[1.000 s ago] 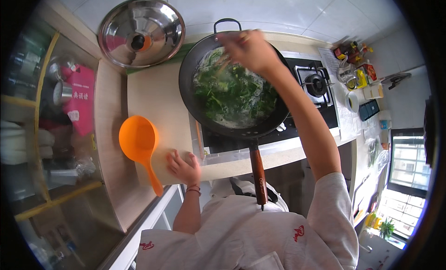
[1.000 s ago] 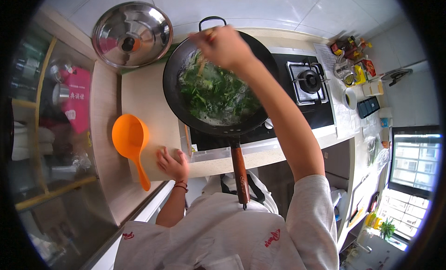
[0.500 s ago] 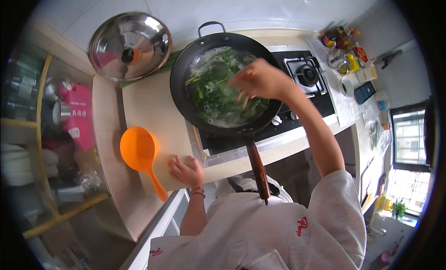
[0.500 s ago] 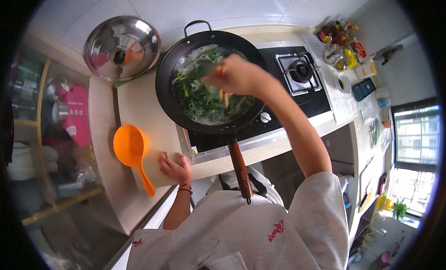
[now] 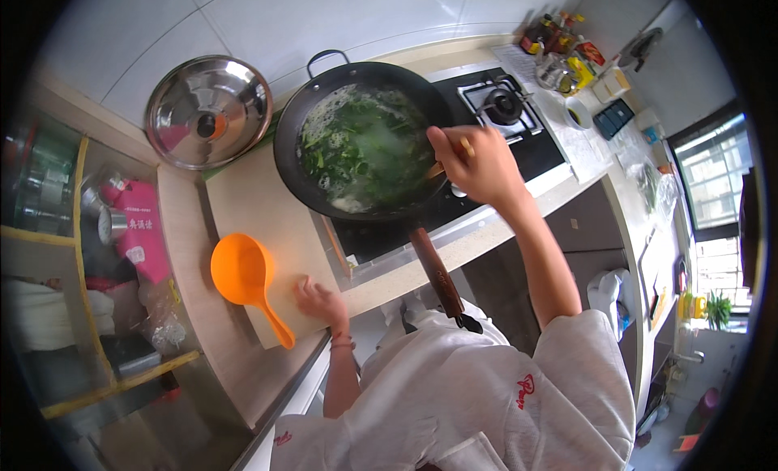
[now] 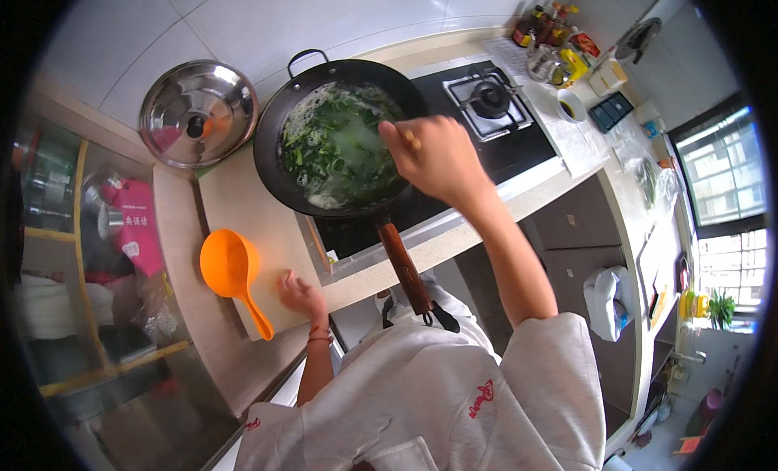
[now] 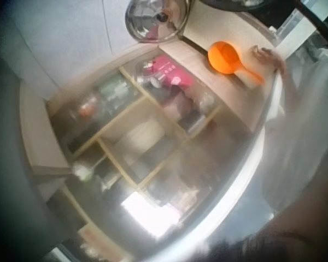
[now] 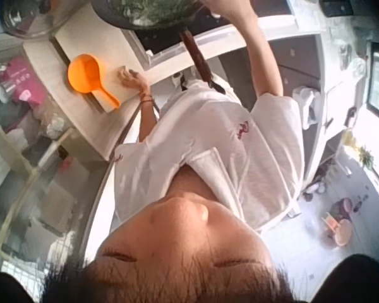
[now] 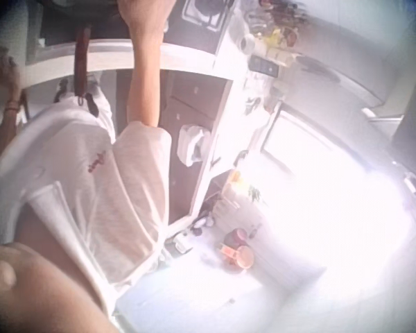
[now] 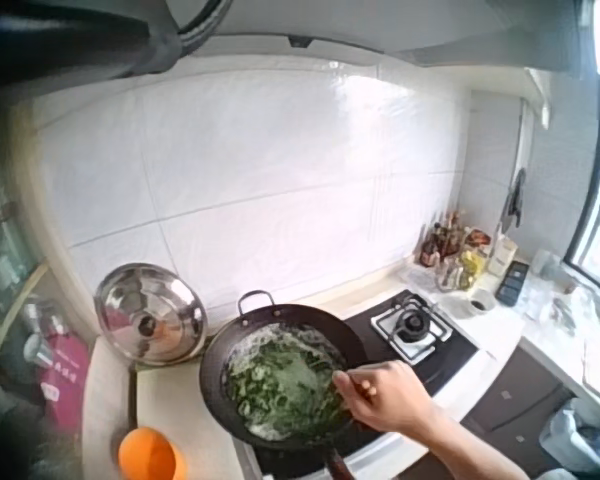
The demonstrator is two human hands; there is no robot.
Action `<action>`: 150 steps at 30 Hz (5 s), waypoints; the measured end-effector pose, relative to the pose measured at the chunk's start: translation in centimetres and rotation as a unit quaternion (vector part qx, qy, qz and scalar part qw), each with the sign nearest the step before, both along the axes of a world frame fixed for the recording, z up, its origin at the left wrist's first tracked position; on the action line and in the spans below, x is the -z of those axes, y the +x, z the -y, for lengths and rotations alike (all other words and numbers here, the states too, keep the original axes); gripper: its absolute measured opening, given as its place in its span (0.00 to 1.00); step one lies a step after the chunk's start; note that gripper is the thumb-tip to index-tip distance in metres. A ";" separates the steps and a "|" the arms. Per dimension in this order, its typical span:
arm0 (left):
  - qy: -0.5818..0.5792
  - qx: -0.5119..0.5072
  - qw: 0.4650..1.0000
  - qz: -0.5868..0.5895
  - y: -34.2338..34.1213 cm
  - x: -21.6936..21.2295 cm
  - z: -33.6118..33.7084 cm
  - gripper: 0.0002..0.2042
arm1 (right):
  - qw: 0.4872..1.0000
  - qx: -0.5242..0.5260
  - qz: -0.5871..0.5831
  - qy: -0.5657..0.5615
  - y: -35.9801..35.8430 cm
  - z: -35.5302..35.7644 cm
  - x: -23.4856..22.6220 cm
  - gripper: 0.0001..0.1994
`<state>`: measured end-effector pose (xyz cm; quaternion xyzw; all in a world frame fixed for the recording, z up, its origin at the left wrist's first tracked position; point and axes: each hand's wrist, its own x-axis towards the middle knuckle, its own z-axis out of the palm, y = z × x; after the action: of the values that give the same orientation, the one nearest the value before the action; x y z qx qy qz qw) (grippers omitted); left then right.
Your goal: The person adds seasoning from a yellow packet and a white packet into a wok of boiling water with green vegetables. They then use an orange ladle and chopsticks to stir the contents of the wok.
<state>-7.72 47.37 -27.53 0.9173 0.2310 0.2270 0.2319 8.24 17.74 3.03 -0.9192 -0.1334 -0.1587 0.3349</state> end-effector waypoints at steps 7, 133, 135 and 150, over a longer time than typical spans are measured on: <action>-0.565 0.248 0.786 -0.034 -2.9 -20.5 7.0 0.23 | 0.977 -0.057 0.184 0.090 -15.3 -5.2 3.5 0.09; -0.300 0.436 0.710 0.465 -11.1 -35.4 0.4 0.10 | 0.850 -0.400 0.015 0.344 -23.0 -18.9 -6.8 0.14; -0.275 0.439 0.721 0.461 -10.7 -35.4 0.7 0.09 | 0.841 -0.416 0.006 0.347 -22.3 -19.1 -6.2 0.13; -0.248 0.025 0.954 0.168 -4.8 -20.4 -8.8 0.11 | 0.983 -0.078 -0.146 0.075 -10.9 -23.7 20.1 0.09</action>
<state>-12.55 56.14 -7.10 0.7850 0.2153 0.3071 0.4930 -2.67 41.49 -17.07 -0.8916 -0.1416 -0.0054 0.4300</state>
